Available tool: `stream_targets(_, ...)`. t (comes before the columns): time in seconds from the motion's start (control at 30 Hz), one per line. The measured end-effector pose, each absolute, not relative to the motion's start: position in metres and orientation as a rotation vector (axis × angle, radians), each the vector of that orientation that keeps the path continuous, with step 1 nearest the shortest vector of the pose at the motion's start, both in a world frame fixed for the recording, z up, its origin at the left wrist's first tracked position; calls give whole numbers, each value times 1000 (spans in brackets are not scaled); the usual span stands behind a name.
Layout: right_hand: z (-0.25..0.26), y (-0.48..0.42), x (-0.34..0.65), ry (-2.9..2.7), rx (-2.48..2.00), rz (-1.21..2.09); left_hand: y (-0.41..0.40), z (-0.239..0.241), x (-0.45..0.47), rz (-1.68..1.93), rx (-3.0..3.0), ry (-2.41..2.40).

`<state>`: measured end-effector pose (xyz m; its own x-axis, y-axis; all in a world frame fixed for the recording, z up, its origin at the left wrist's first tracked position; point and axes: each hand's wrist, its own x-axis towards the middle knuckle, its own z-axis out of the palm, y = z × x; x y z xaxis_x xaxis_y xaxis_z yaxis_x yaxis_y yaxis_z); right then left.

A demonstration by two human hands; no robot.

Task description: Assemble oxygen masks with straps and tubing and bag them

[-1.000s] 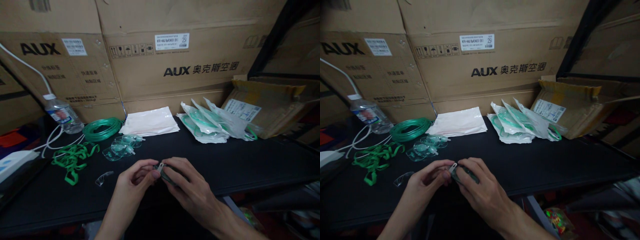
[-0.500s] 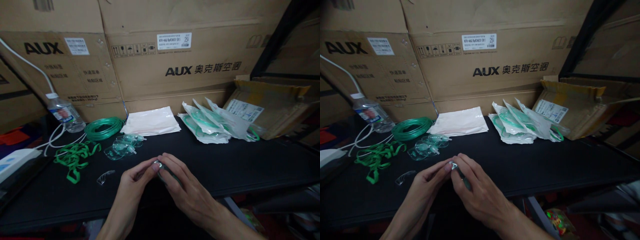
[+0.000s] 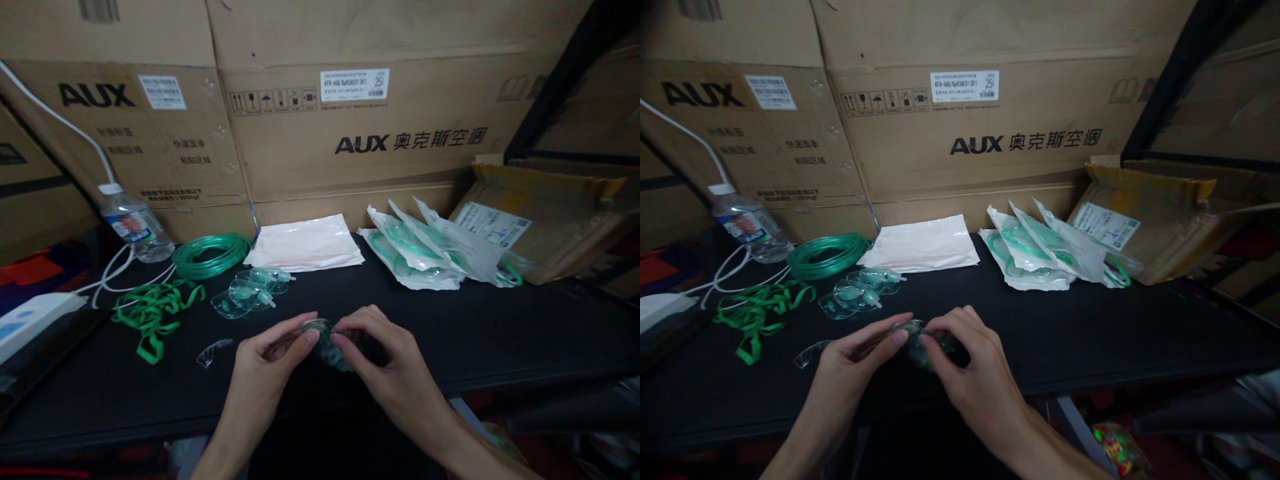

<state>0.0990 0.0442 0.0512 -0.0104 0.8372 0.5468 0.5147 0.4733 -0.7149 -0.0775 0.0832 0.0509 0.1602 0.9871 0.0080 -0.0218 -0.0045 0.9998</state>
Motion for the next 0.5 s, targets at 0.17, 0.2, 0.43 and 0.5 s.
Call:
stream_targets(0.17, 52, 52, 95, -1603, -1228, 552, 86, 46, -80, 1101, 1311, 1096)
stream_targets(0.2, 52, 53, 95, -1588, -1228, 556, 86, 46, -81, 1095, 1310, 1091)
stream_targets(0.43, 48, 57, 94, -1425, -1280, 670, 87, 45, -83, 1050, 1313, 1058)
stream_targets(0.5, 46, 58, 95, -1383, -1264, 763, 86, 46, -83, 1047, 1292, 1055)
